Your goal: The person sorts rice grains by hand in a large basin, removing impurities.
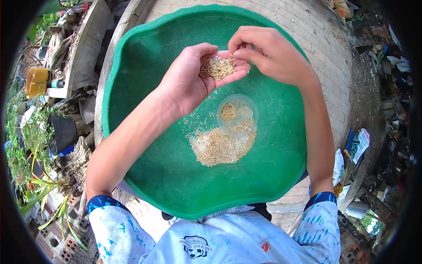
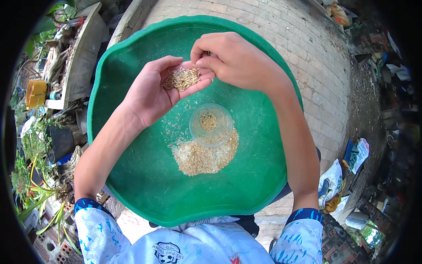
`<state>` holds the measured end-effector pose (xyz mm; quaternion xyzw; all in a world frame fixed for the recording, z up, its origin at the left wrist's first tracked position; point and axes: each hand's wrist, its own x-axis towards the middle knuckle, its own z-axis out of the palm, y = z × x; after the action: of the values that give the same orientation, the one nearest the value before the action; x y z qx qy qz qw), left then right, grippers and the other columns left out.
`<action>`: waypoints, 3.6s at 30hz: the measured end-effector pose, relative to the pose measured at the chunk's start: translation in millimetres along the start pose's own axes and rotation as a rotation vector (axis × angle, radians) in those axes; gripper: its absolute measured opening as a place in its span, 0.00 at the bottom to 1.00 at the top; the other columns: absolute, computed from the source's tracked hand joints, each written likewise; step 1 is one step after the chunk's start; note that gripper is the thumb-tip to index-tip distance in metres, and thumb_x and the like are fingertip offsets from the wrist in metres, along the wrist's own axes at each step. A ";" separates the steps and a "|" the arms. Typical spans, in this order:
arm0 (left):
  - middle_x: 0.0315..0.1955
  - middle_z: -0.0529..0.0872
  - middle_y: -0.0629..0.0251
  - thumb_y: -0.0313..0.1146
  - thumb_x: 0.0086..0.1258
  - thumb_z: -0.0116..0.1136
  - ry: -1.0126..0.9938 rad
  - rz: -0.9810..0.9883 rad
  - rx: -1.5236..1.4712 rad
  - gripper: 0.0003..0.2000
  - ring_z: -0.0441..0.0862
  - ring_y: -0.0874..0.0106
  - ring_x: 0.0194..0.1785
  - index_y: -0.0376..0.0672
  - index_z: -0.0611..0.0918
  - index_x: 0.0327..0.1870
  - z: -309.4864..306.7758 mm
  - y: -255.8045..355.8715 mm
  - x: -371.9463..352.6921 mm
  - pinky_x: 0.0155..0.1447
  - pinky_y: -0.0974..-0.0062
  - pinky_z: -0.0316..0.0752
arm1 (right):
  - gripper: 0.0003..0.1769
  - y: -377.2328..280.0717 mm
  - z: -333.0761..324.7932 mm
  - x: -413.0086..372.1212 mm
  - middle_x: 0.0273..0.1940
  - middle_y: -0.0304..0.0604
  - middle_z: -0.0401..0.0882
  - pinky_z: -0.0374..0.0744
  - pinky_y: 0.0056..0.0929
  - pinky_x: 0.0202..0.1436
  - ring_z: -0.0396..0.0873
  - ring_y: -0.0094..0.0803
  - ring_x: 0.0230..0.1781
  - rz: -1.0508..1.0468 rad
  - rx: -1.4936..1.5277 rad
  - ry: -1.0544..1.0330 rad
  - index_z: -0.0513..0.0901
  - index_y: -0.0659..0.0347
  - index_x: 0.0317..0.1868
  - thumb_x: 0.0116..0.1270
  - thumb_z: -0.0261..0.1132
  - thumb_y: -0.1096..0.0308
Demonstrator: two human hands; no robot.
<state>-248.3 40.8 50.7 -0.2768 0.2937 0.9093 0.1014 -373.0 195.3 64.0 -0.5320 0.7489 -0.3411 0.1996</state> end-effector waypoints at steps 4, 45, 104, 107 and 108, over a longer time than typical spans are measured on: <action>0.53 0.80 0.36 0.33 0.81 0.38 -0.051 -0.009 0.012 0.20 0.83 0.49 0.59 0.19 0.73 0.56 -1.9 4.9 0.5 0.67 0.57 0.81 | 0.05 4.5 -3.4 -0.6 0.34 0.45 0.83 0.77 0.29 0.39 0.81 0.30 0.34 0.113 0.144 -0.008 0.82 0.67 0.40 0.67 0.63 0.74; 0.48 0.81 0.42 0.30 0.78 0.39 -0.072 0.023 0.089 0.16 0.85 0.52 0.53 0.22 0.72 0.51 -4.4 5.0 4.8 0.63 0.56 0.85 | 0.07 -1.7 4.7 -1.0 0.34 0.47 0.84 0.79 0.33 0.40 0.82 0.38 0.34 -0.055 -0.031 0.051 0.84 0.67 0.39 0.62 0.66 0.73; 0.50 0.81 0.45 0.38 0.83 0.30 -0.069 -0.064 -0.038 0.23 0.85 0.59 0.50 0.24 0.72 0.54 -1.0 -5.4 -6.8 0.62 0.59 0.84 | 0.09 -24.2 6.8 -13.3 0.35 0.49 0.83 0.80 0.35 0.41 0.82 0.42 0.35 -0.100 -0.043 0.005 0.84 0.67 0.40 0.61 0.66 0.73; 0.51 0.83 0.50 0.36 0.84 0.32 -0.015 -0.065 -0.007 0.21 0.85 0.59 0.52 0.25 0.74 0.55 0.0 -5.8 -9.0 0.64 0.55 0.83 | 0.08 -26.1 8.1 -11.4 0.37 0.50 0.83 0.80 0.38 0.43 0.82 0.45 0.37 -0.077 -0.047 -0.001 0.85 0.67 0.40 0.61 0.66 0.72; 0.51 0.83 0.50 0.36 0.84 0.32 -0.015 -0.058 -0.004 0.21 0.85 0.59 0.52 0.25 0.74 0.55 1.2 -6.0 -10.0 0.64 0.55 0.83 | 0.08 -27.6 8.3 -11.6 0.37 0.50 0.83 0.80 0.38 0.43 0.83 0.46 0.37 -0.064 -0.057 -0.017 0.85 0.67 0.40 0.62 0.65 0.72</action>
<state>-238.4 46.1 54.3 -0.2784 0.2831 0.9086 0.1294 -345.1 198.0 77.5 -0.5640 0.7392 -0.3214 0.1796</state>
